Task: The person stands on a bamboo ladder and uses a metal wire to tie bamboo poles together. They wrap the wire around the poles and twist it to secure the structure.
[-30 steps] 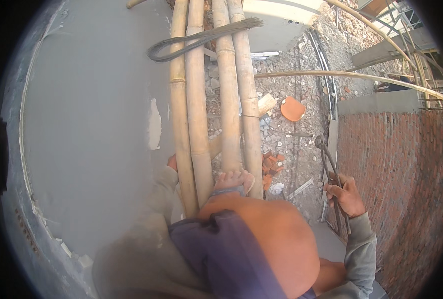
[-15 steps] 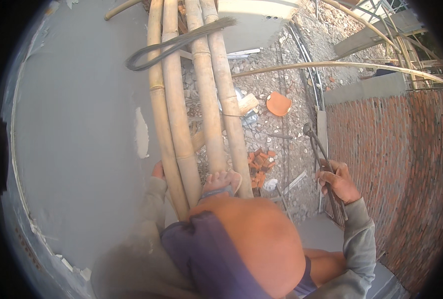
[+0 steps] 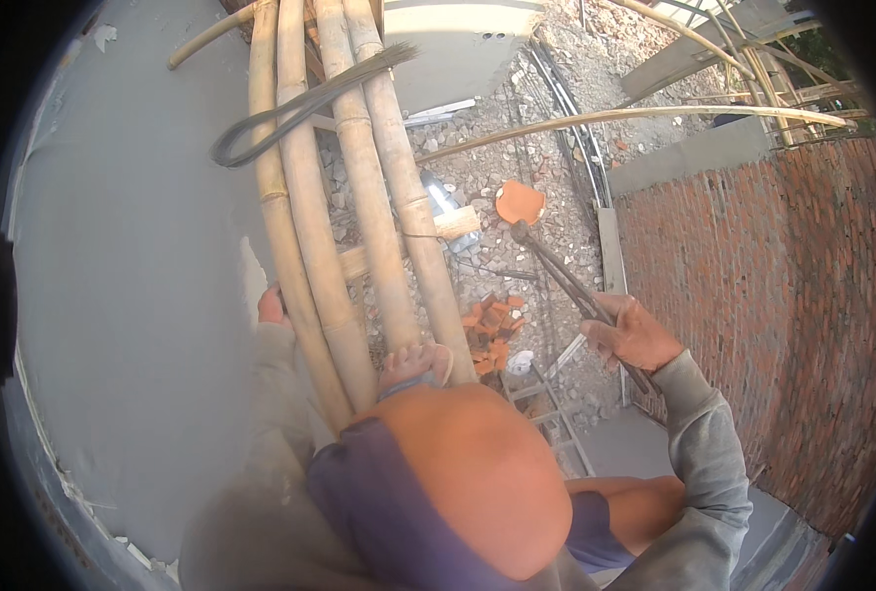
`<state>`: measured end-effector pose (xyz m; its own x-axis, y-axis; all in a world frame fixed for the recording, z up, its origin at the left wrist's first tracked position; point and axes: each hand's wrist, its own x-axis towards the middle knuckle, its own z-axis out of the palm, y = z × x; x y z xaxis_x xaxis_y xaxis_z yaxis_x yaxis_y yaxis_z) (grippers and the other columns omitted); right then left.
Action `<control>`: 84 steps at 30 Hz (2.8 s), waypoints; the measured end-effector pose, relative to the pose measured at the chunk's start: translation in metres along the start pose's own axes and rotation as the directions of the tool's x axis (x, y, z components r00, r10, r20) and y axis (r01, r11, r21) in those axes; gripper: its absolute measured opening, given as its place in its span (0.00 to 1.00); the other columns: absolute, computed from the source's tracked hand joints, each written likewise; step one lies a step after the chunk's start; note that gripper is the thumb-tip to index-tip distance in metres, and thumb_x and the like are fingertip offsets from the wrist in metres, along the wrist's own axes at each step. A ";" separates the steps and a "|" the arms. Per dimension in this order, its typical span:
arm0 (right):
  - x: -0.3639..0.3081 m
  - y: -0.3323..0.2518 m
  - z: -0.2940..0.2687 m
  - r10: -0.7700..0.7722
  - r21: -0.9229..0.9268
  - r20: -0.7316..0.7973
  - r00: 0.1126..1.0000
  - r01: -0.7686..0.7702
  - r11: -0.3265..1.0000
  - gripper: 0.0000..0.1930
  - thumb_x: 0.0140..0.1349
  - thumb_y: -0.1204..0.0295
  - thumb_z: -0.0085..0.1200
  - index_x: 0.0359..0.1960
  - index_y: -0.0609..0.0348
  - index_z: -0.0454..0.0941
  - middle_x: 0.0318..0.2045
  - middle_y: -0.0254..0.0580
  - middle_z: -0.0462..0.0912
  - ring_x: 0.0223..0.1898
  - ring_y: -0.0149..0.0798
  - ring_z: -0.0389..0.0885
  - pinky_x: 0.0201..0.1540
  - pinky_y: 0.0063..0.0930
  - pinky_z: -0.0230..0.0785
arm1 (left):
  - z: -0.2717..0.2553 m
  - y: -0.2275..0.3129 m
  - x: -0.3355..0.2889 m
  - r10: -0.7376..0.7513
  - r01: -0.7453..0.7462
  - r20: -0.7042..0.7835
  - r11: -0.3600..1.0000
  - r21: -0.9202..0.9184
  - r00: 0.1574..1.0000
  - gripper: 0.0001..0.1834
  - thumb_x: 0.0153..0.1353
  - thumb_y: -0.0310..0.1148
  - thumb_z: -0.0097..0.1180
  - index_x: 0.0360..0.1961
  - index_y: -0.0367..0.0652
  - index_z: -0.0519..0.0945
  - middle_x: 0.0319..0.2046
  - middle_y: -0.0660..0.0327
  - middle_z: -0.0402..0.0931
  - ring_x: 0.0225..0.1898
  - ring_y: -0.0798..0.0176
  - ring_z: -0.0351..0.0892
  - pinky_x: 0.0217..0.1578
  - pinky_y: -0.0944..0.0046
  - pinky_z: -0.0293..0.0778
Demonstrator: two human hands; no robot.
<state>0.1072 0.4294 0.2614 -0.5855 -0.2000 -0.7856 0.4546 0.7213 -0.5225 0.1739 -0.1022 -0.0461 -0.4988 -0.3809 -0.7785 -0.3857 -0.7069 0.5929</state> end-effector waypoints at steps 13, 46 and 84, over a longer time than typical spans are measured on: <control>0.108 -0.014 -0.006 -0.307 -0.762 0.053 0.950 0.237 0.603 0.19 0.63 0.68 0.54 0.56 0.51 0.82 0.32 0.56 0.85 0.40 0.58 0.84 0.46 0.46 0.76 | -0.003 -0.007 0.085 0.210 -0.157 -0.319 0.970 0.184 0.924 0.12 0.62 0.26 0.52 0.42 0.27 0.81 0.40 0.47 0.84 0.41 0.54 0.85 0.39 0.54 0.80; 0.092 -0.008 0.092 -0.299 -0.567 0.001 0.954 0.247 0.786 0.32 0.66 0.55 0.63 0.51 0.80 0.69 0.25 0.64 0.79 0.28 0.64 0.80 0.35 0.47 0.73 | 0.067 0.028 -0.021 0.492 -0.200 -0.107 0.531 0.824 0.864 0.42 0.48 0.63 0.70 0.42 0.27 0.87 0.39 0.40 0.86 0.44 0.45 0.85 0.52 0.52 0.75; 0.067 0.007 0.038 -0.622 -0.737 0.055 0.781 0.452 0.502 0.24 0.62 0.57 0.67 0.39 0.70 0.74 0.16 0.44 0.76 0.15 0.40 0.79 0.17 0.42 0.68 | 0.074 0.034 -0.037 0.464 -0.209 -0.136 0.616 0.759 0.876 0.34 0.43 0.58 0.77 0.35 0.32 0.89 0.33 0.46 0.87 0.35 0.50 0.85 0.45 0.54 0.77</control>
<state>0.0966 0.3963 0.1929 -0.7029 -0.6417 -0.3068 -0.5315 0.7605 -0.3731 0.1219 -0.0678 0.0182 -0.5101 -0.7422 -0.4347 -0.7230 0.0963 0.6841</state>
